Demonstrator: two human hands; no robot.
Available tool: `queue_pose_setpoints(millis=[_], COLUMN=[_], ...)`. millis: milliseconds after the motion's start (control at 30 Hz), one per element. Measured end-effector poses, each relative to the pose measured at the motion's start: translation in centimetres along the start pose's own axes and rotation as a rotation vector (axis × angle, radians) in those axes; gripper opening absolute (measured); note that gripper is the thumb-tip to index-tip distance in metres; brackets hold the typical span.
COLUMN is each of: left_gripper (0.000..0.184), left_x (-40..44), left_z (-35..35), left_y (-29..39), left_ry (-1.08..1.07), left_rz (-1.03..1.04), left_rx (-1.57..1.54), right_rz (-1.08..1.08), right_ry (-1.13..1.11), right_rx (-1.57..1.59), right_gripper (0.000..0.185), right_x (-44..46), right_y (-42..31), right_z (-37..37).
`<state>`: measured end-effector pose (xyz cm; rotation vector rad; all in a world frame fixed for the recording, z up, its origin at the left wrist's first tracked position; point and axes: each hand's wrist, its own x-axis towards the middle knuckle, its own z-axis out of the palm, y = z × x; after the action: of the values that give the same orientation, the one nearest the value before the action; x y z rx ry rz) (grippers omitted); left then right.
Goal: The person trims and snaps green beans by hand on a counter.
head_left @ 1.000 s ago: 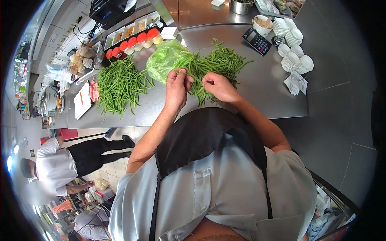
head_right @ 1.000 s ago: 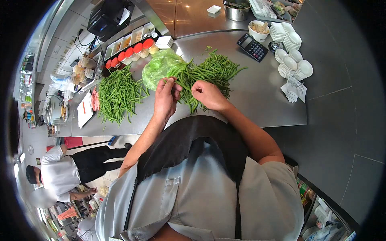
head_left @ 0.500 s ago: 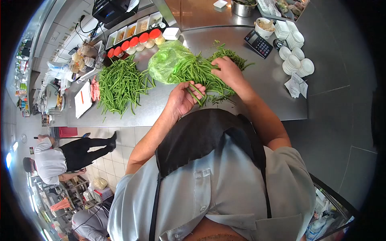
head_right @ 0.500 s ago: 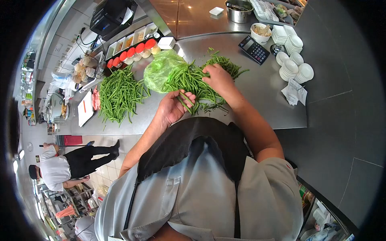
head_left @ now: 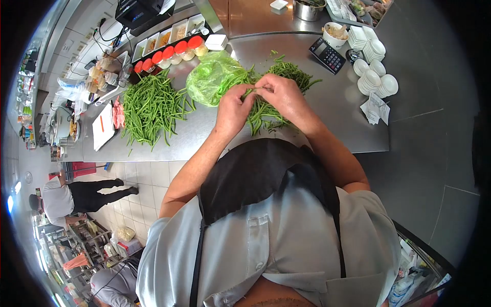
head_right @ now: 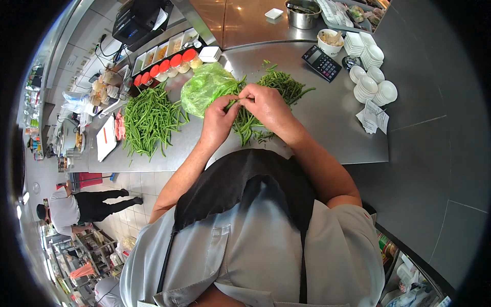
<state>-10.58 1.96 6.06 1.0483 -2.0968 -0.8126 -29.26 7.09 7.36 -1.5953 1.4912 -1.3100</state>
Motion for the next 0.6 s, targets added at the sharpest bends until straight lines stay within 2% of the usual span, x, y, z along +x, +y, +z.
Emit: queue_pose_setpoints(millis=[67,100,200,300,367,467,500,567,600], left_gripper=[0.019,0.018,0.016,0.014,0.014,0.013,0.012,0.012,0.012], left_x=[0.2,0.2,-0.1,-0.3,-0.6,-0.8,-0.9,-1.2,-1.2], left_z=[-0.5,-0.6,-0.7,-0.6,0.0,1.2,1.1,0.7,0.6], left_y=[0.2,0.6,1.4,1.2,0.0,-2.3,-2.1,-1.5,-1.9], left_ry=[0.004,-0.022,-0.081,-0.114,-0.134,-0.351,-0.304,-0.204,-0.168], left_rz=[0.172,0.152,0.118,0.089,0.012,-0.514,-0.602,-0.774,-0.782], left_rx=[0.286,0.319,0.398,0.362,0.245,-0.576,-0.76,-1.124,-1.167], right_rz=[-0.161,-0.239,-0.253,-0.199,0.087,0.555,0.711,0.442,0.313], right_ry=[0.061,0.09,0.023,-0.005,-0.033,-0.043,-0.043,-0.045,-0.042], right_rx=[-0.238,-0.358,-0.494,-0.517,-0.095,0.625,0.881,0.543,0.375], right_gripper=[0.009,0.009,0.01,0.012,0.014,0.021,0.024,0.03,0.032], right_x=[-0.3,-0.5,-1.0,-1.2,-0.8,-0.8,-0.8,-1.4,-1.8], right_y=[1.0,1.2,1.1,1.3,2.4,5.4,6.3,8.0,7.8], right_z=[0.0,-0.1,0.1,0.5,1.5,2.2,2.2,2.8,2.9])
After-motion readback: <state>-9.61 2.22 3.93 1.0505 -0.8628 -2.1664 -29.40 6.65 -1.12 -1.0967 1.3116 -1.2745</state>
